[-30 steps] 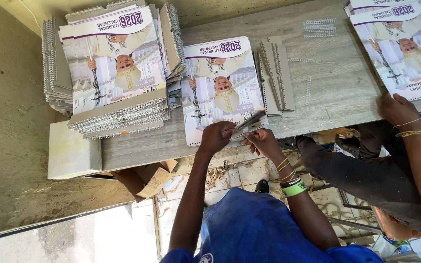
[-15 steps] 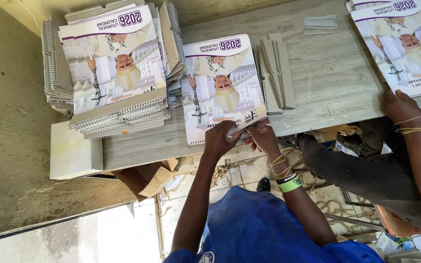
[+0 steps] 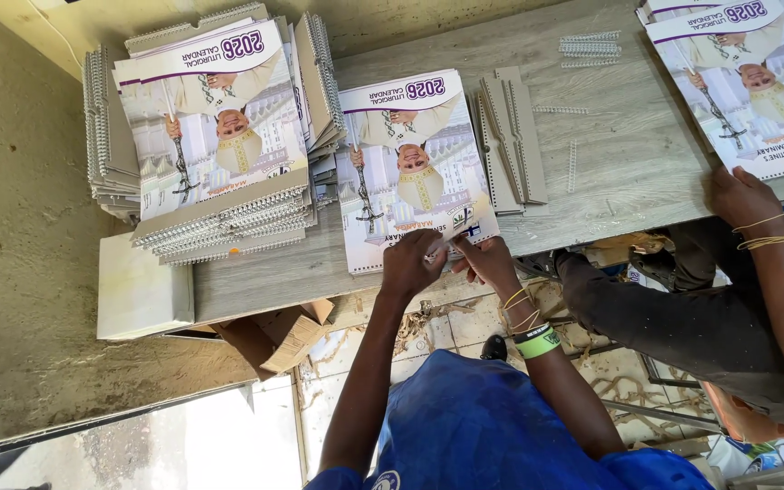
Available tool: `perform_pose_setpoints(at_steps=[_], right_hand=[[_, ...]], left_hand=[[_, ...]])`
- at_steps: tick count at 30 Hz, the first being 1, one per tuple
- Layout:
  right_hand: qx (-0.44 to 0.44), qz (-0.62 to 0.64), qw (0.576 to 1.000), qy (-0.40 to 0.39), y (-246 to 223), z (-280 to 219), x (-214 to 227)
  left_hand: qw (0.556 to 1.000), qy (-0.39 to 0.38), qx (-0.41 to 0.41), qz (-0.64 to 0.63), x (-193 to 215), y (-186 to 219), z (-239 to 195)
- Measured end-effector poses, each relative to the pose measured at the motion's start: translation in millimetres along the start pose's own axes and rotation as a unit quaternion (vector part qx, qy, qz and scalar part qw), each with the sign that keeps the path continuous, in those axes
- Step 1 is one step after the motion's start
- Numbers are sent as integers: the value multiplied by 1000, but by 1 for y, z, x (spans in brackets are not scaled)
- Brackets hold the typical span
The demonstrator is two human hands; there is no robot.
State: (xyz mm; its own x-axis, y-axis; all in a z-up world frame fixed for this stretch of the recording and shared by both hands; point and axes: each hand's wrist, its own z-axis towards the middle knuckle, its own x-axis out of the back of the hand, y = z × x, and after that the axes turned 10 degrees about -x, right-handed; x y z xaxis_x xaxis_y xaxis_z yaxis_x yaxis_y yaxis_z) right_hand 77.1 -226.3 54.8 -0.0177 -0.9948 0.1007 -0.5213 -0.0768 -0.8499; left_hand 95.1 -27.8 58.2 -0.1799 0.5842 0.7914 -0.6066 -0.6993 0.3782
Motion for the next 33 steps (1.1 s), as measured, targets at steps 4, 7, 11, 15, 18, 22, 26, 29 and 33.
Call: perform_pose_setpoints(at_steps=[4, 7, 11, 15, 18, 22, 26, 29, 33], right_hand=[[9, -68, 997, 20, -29, -35, 5], [96, -206, 974, -4, -63, -65, 9], [277, -124, 953, 4, -55, -37, 1], [165, 144, 962, -162, -37, 21, 10], [89, 355, 852, -374, -61, 18, 60], [-40, 219, 965, -140, -8, 88, 87], [107, 37, 994, -11, -52, -5, 82], [112, 149, 982, -38, -72, -65, 93], [183, 94, 978, -14, -73, -40, 111]], left_hand=[[992, 93, -60, 63, -18, -3, -4], [989, 143, 20, 25, -20, -19, 11], [971, 228, 64, 10, 23, -28, 51], [967, 252, -24, 33, 123, 4, 88], [996, -35, 8, -83, 134, 36, 56], [932, -324, 62, -151, 115, 66, 10], [975, -154, 54, -154, 108, 55, -1], [958, 34, 227, -170, 120, 30, 5], [861, 168, 343, -335, 99, -11, 27]])
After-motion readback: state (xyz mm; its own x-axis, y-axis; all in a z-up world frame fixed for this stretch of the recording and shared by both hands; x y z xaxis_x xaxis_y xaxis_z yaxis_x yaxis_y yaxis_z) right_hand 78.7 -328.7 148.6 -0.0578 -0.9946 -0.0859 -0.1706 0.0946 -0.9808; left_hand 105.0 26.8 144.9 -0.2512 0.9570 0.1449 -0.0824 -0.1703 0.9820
